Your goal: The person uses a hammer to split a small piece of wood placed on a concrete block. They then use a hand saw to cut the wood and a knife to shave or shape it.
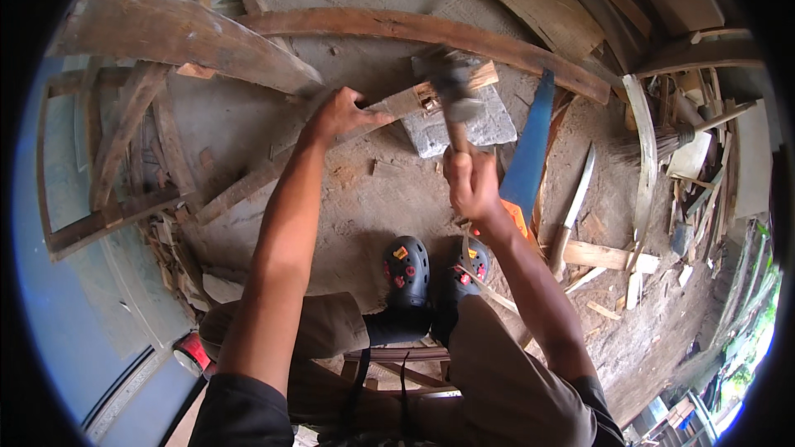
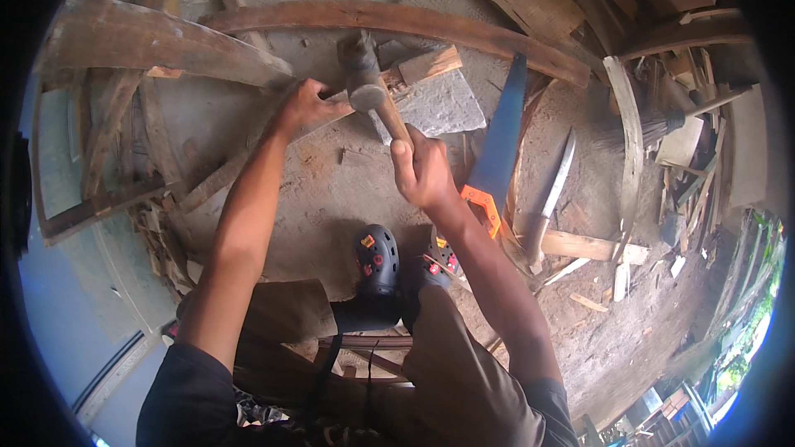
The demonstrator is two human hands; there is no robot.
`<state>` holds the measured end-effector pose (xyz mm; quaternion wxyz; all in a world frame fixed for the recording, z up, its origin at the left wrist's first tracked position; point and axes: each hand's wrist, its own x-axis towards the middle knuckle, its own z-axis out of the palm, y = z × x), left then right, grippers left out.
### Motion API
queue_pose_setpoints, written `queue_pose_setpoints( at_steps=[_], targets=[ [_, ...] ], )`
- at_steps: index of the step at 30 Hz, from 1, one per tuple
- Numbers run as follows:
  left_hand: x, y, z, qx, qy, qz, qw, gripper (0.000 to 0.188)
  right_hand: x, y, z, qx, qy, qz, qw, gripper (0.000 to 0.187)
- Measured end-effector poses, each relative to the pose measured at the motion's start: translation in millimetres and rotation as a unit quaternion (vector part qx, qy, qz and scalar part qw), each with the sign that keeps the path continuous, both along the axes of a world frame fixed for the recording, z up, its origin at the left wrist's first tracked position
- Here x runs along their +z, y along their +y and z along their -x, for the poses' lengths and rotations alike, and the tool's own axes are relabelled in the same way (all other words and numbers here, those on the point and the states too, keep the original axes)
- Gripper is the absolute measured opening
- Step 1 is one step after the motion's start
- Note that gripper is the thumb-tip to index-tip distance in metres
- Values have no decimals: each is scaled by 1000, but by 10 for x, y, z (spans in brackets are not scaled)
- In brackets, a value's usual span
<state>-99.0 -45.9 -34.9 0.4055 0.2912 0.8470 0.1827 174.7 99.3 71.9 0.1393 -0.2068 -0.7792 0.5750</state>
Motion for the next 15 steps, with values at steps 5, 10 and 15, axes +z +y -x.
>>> queue_pose_setpoints(
  at_steps=[5,10,15],
  targets=[
    [-274,-94,213,-11,60,-98,993,102,-373,-283,-929,-6,-251,0,968,56],
    [79,12,34,-24,5,-89,996,84,-15,-341,-1098,-7,-260,51,964,48],
    [205,39,-62,-28,52,-59,997,86,373,-93,-239,-1,-65,5,998,38]
  ],
)
